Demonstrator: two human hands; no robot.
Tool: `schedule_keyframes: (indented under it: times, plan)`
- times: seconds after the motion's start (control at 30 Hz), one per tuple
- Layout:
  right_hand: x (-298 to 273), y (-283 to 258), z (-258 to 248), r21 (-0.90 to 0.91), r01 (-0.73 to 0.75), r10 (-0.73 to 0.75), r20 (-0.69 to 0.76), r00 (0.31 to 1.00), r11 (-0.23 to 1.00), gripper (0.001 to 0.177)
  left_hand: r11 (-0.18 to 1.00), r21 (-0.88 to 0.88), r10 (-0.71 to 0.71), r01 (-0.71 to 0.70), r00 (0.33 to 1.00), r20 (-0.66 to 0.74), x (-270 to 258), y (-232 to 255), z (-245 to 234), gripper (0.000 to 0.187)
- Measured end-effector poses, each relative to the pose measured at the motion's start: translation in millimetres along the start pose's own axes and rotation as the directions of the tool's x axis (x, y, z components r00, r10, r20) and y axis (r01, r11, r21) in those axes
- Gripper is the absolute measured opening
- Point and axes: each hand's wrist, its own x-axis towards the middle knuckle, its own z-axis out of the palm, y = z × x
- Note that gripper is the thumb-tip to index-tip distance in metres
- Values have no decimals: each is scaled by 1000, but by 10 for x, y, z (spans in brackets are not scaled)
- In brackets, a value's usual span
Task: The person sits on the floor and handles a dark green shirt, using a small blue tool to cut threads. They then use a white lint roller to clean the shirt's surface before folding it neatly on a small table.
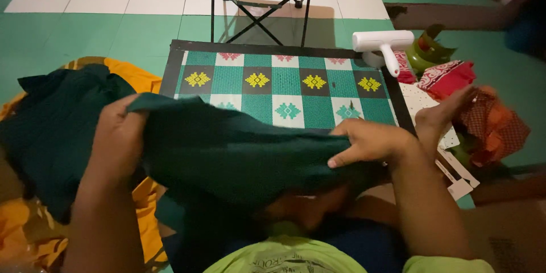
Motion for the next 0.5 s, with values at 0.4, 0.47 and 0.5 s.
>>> schedule_keyframes:
  times: [0.4, 0.47, 0.5]
  plan:
    - [-573, 1862, -287, -281, 234, -358, -567, 742, 931, 13, 798, -90, 516, -596, 597, 614, -31, -3, -419, 20]
    - [-792, 1322, -400, -163, 480, -492, -495, 716, 862, 12, 831, -34, 517, -555, 749, 415, -128, -20, -620, 14]
    - [-908, 1062, -437, -15, 680, -616, -439, 654, 733, 29, 868, 7, 486, -497, 852, 193, -183, -36, -712, 10]
